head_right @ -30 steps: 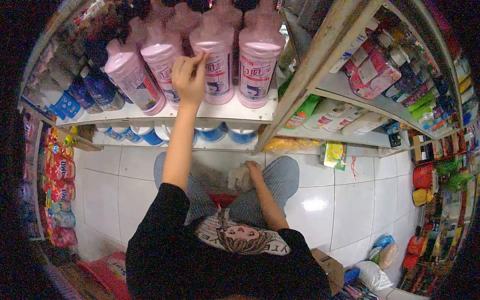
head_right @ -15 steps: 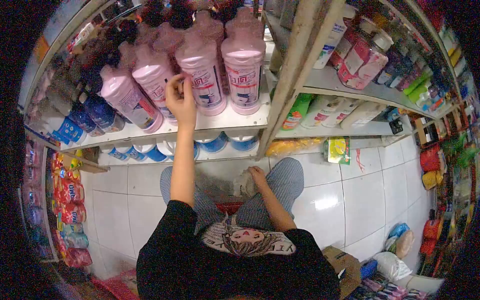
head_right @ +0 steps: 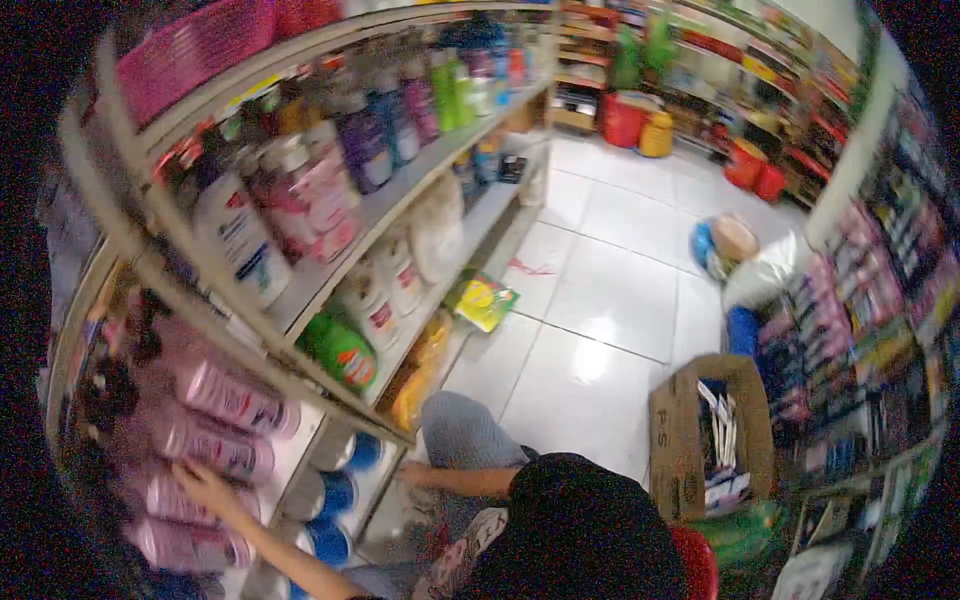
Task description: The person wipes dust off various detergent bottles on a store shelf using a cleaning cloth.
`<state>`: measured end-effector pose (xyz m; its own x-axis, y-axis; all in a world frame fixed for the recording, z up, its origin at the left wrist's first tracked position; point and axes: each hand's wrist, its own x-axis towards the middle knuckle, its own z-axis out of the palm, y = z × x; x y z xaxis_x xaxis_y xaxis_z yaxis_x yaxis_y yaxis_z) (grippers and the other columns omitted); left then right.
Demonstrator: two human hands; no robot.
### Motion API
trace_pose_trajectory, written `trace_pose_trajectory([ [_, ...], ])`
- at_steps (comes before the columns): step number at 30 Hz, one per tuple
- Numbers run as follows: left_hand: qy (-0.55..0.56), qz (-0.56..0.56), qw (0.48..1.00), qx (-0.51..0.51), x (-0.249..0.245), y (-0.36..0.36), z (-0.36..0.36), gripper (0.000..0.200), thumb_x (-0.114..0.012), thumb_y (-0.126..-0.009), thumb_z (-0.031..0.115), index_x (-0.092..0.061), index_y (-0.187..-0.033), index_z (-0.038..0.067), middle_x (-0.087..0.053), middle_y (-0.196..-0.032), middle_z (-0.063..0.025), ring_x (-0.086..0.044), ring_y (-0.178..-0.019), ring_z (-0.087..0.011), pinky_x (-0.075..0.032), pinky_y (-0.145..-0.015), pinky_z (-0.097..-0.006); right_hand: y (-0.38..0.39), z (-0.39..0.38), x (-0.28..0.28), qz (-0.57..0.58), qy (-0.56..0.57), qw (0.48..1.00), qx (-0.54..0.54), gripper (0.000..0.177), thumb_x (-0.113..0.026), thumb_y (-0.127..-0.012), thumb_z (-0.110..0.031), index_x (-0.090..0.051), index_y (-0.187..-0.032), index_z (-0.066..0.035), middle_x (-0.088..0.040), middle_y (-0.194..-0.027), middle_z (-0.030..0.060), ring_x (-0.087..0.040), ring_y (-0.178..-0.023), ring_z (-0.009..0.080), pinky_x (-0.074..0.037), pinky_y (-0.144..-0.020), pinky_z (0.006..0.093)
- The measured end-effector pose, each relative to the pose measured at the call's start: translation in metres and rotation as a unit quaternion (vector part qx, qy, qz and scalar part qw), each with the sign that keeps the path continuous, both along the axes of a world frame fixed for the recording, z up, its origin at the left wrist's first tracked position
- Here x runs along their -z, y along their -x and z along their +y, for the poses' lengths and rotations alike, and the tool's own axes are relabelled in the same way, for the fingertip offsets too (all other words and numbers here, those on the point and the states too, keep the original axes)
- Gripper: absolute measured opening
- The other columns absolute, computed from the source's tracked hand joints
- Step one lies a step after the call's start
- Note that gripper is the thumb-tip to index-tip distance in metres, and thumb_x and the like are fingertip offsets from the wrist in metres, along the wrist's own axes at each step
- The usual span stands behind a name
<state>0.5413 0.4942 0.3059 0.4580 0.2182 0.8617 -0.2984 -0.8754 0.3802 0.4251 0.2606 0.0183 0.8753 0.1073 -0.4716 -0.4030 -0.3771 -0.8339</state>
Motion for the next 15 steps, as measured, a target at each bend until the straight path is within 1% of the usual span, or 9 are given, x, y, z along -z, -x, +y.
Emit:
trace_pose_trajectory([
  [1, -0.014, -0.012, 1.000, 0.011, -0.003, 0.001, -0.005, 0.023, -0.040, -0.078, 0.019, -0.045, -0.081, -0.004, -0.049, -0.073, -0.0214, -0.046, -0.064, -0.0324, -0.037, -0.055, -0.0345, -0.001, 0.001, 0.001, 0.032, -0.015, 0.999, 0.005, 0.045, -0.043, -0.069, -0.037, -0.048, -0.096, -0.001, -0.048, -0.096, 0.0141, -0.043, -0.092, 0.0257, -0.033, -0.078, 0.0335],
  [3, -0.033, -0.023, 0.999, 0.021, -0.010, 0.006, -0.013, 0.025, -0.039, -0.079, 0.020, -0.044, -0.081, -0.004, -0.048, -0.073, -0.0216, -0.045, -0.064, -0.0332, -0.036, -0.054, -0.0349, -0.002, 0.003, 0.002, 0.024, -0.013, 0.999, 0.036, 0.044, -0.044, -0.069, -0.036, -0.049, -0.095, -0.001, -0.049, -0.094, 0.0142, -0.044, -0.090, 0.0257, -0.034, -0.077, 0.0338],
  [5, -0.002, 0.026, 0.999, 0.036, -0.020, 0.015, -0.020, 0.026, -0.037, -0.079, 0.020, -0.043, -0.079, -0.005, -0.048, -0.073, -0.0217, -0.044, -0.063, -0.0337, -0.035, -0.054, -0.0353, -0.001, 0.003, -0.001, 0.017, -0.007, 0.998, 0.052, 0.043, -0.044, -0.068, -0.036, -0.050, -0.093, 0.000, -0.050, -0.091, 0.0142, -0.045, -0.087, 0.0257, -0.034, -0.075, 0.0340],
  [7, -0.008, 0.042, 0.999, 0.018, -0.020, 0.012, -0.021, 0.026, -0.036, -0.080, 0.020, -0.042, -0.078, -0.005, -0.047, -0.072, -0.0220, -0.043, -0.063, -0.0343, -0.034, -0.055, -0.0354, 0.011, -0.001, -0.048, 0.007, -0.096, 0.994, 0.057, 0.039, -0.044, -0.069, -0.033, -0.051, -0.089, -0.001, -0.051, -0.086, 0.0133, -0.047, -0.081, 0.0248, -0.035, -0.072, 0.0335],
  [9, -0.010, 0.058, 0.998, -0.010, -0.022, 0.016, -0.020, 0.026, -0.035, -0.080, 0.020, -0.041, -0.078, -0.005, -0.046, -0.071, -0.0222, -0.043, -0.063, -0.0349, -0.034, -0.056, -0.0356, 0.010, -0.001, -0.040, -0.002, -0.108, 0.993, 0.049, 0.038, -0.045, -0.069, -0.032, -0.052, -0.089, -0.001, -0.052, -0.085, 0.0129, -0.048, -0.079, 0.0239, -0.036, -0.072, 0.0327],
  [11, -0.038, 0.083, 0.996, 0.019, -0.030, 0.021, -0.022, 0.025, -0.034, -0.080, 0.019, -0.041, -0.078, -0.005, -0.046, -0.071, -0.0225, -0.042, -0.064, -0.0356, -0.033, -0.058, -0.0368, 0.007, 0.000, -0.037, -0.014, -0.118, 0.992, 0.038, 0.036, -0.045, -0.069, -0.031, -0.052, -0.088, -0.001, -0.052, -0.084, 0.0125, -0.048, -0.078, 0.0230, -0.036, -0.071, 0.0319],
  [12, -0.039, 0.083, 0.996, 0.013, -0.031, 0.022, -0.020, 0.025, -0.034, -0.080, 0.019, -0.041, -0.078, -0.005, -0.046, -0.071, -0.0225, -0.042, -0.064, -0.0356, -0.033, -0.058, -0.0368, 0.007, -0.001, -0.035, -0.007, -0.103, 0.994, 0.040, 0.035, -0.045, -0.069, -0.030, -0.052, -0.087, -0.001, -0.052, -0.082, 0.0121, -0.048, -0.076, 0.0225, -0.036, -0.070, 0.0314],
  [14, -0.104, 0.063, 0.992, 0.018, -0.031, 0.021, -0.016, 0.025, -0.035, -0.079, 0.020, -0.040, -0.078, -0.005, -0.045, -0.074, -0.0230, -0.042, -0.067, -0.0362, -0.033, -0.060, -0.0379, 0.004, 0.001, -0.029, 0.000, -0.091, 0.995, 0.038, 0.035, -0.046, -0.069, -0.030, -0.052, -0.086, -0.001, -0.052, -0.081, 0.0117, -0.048, -0.075, 0.0219, -0.037, -0.068, 0.0310],
  [15, -0.123, 0.099, 0.987, 0.010, -0.034, 0.022, -0.012, 0.025, -0.036, -0.079, 0.019, -0.040, -0.085, -0.005, -0.045, -0.080, -0.0238, -0.043, -0.072, -0.0362, -0.034, -0.062, -0.0379, 0.000, 0.004, -0.010, 0.006, -0.091, 0.992, 0.091, 0.034, -0.046, -0.069, -0.030, -0.051, -0.085, 0.000, -0.052, -0.081, 0.0114, -0.048, -0.076, 0.0220, -0.037, -0.068, 0.0313],
])
